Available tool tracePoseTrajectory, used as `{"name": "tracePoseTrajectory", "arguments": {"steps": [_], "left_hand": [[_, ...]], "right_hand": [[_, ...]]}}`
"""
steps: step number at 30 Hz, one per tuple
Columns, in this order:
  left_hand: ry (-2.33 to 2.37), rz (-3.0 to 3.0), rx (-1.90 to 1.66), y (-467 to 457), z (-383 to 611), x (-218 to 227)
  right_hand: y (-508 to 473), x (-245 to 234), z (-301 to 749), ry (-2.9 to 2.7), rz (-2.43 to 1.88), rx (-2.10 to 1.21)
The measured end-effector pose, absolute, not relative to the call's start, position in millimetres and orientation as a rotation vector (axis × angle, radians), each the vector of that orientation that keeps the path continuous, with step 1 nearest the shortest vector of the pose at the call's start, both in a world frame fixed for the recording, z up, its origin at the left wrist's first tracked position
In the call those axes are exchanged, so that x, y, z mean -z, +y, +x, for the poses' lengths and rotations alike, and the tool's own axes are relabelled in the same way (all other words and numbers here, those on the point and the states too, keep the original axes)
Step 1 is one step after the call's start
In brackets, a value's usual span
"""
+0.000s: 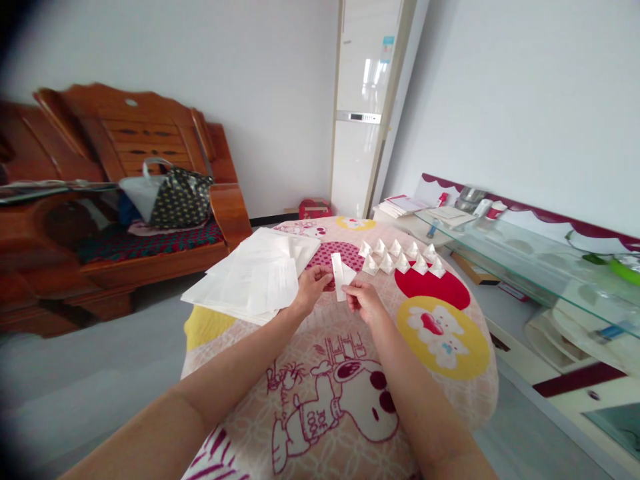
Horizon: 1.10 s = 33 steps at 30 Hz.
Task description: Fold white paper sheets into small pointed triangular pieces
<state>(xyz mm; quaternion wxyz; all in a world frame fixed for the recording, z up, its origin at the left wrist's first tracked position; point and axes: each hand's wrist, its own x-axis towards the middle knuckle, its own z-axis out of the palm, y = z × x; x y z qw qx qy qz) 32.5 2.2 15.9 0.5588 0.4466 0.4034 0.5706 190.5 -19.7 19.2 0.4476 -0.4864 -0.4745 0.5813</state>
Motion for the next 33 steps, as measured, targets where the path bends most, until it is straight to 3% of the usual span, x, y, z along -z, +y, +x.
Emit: {"name": "tracePoseTrajectory", "arguments": {"steps": [10, 19, 33], "left_hand": [[0.967, 1.232, -1.394, 10, 34, 5], [1.131, 1.580, -1.347, -1, 25, -3], [0.767, 1.029, -1.193, -12, 23, -10]], "right_hand": [[-9, -7, 194, -1.299, -1.176, -1.431], [-17, -5, 190, -1.330, -1.279, -1.365], [-22, -1, 202, -1.343, -1.139, -1.534]]}}
